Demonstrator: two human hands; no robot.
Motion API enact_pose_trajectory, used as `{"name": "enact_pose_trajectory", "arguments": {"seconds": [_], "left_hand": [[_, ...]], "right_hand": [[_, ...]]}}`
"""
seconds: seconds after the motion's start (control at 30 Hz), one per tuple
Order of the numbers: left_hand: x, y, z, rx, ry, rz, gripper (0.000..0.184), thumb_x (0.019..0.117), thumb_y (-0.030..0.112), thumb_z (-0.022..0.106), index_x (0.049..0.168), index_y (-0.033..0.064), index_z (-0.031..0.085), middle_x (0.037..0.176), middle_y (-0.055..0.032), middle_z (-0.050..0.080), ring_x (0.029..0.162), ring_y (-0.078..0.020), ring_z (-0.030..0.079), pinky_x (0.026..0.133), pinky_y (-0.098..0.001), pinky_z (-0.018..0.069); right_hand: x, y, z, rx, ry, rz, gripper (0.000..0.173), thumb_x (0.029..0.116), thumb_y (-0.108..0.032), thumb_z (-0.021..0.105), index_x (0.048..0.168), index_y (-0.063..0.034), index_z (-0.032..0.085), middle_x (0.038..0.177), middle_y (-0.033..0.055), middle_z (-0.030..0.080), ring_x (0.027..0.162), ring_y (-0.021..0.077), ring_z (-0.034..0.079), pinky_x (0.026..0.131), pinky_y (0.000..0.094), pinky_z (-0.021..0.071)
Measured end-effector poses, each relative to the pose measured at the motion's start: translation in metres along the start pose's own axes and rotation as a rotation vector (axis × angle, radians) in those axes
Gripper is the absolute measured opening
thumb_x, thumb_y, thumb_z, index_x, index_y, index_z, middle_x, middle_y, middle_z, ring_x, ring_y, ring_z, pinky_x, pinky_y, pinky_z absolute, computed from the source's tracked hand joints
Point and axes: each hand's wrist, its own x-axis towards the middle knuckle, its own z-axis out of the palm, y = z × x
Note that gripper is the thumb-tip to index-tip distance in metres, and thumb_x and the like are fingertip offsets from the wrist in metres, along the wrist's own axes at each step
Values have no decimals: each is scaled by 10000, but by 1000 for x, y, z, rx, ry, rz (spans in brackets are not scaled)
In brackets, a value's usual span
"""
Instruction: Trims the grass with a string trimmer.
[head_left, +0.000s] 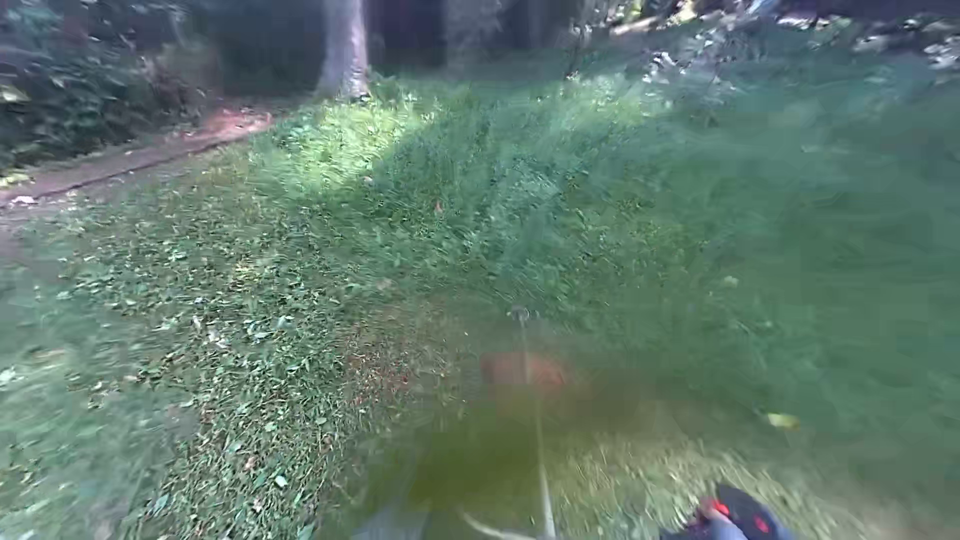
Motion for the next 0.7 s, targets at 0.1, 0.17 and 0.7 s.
{"name": "enact_pose_trajectory", "arguments": {"seconds": [0.1, 0.17, 0.7], "left_hand": [[35, -42, 84, 238, 134, -43, 314, 1106, 266, 388, 952, 40, 542, 686, -61, 543, 582, -192, 578, 585, -371, 552], [55, -75, 129, 312, 41, -54, 356, 1116, 300, 341, 893, 81, 510, 655, -42, 537, 564, -190, 580, 583, -381, 554], [64, -170, 335, 626, -150, -145, 361, 1128, 277, 365, 946, 33, 559, 665, -50, 561, 567, -172, 592, 596, -343, 558]], "right_hand": [[19, 46, -68, 95, 155, 75, 360, 1078, -119, 451, 1359, 106, 461, 1055, 200, 594, 804, 150, 568, 764, 313, 515], [48, 93, -98, 36, 339, -63, 334, 1023, -55, 425, 1241, 186, 497, 930, 258, 582, 693, 168, 555, 626, 262, 493], [112, 150, -236, 292, 513, 422, 378, 1049, -37, 343, 1391, 122, 371, 1077, 231, 521, 801, 195, 537, 736, 305, 493]]}}
